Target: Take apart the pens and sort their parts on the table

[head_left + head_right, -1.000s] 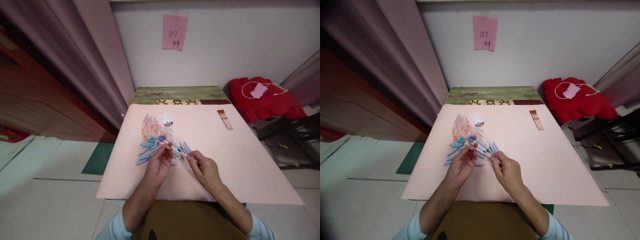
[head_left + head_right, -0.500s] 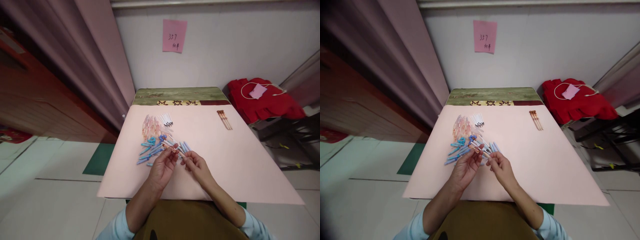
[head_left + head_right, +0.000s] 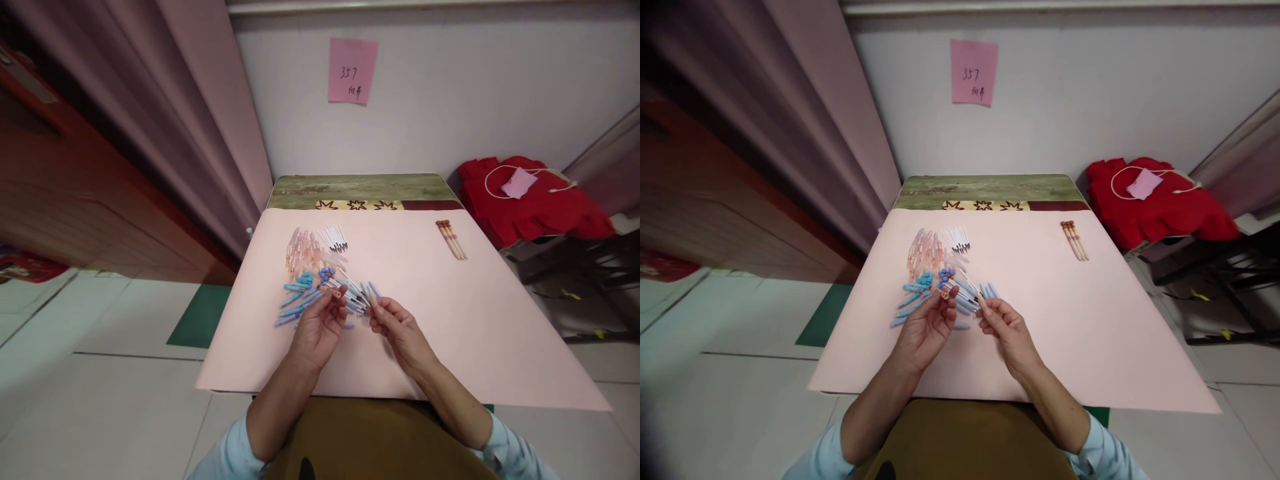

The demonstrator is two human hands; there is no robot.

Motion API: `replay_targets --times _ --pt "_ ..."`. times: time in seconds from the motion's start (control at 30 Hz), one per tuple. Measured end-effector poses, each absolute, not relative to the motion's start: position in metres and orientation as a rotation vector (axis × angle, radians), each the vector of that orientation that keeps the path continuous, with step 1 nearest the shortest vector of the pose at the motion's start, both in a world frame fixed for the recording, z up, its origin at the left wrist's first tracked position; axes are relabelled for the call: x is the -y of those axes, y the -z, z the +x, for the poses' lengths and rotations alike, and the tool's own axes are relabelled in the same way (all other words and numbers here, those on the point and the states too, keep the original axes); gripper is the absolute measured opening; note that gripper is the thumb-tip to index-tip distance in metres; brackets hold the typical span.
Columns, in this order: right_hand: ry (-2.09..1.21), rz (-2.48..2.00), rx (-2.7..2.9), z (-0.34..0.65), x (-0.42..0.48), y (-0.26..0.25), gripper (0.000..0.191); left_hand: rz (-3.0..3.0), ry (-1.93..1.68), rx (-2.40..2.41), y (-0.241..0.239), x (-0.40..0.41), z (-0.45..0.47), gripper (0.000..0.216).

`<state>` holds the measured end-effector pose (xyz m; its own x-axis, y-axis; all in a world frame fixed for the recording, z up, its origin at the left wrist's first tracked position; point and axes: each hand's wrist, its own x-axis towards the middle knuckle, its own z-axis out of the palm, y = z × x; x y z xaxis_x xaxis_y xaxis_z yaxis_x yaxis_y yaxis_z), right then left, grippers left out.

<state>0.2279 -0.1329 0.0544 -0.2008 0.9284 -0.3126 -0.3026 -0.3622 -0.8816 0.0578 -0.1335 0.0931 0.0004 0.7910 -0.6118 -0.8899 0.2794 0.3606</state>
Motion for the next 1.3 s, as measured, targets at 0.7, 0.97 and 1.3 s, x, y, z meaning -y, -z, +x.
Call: replay_targets --times 0.7,0.97,1.3 --pt "-0.637 -1.315 1.827 0.237 0.147 -0.081 0.019 -0.026 -1.362 -0.916 -0.084 0.143 0.077 0.011" --pt "-0.442 -1.285 1.886 0.231 0.143 -0.081 0.017 -0.023 -1.35 -0.939 -0.075 0.142 0.08 0.019" --pt "-0.326 -1.322 1.887 0.226 0.141 -0.08 0.015 -0.027 -1.346 -0.929 -0.075 0.142 0.077 0.017"
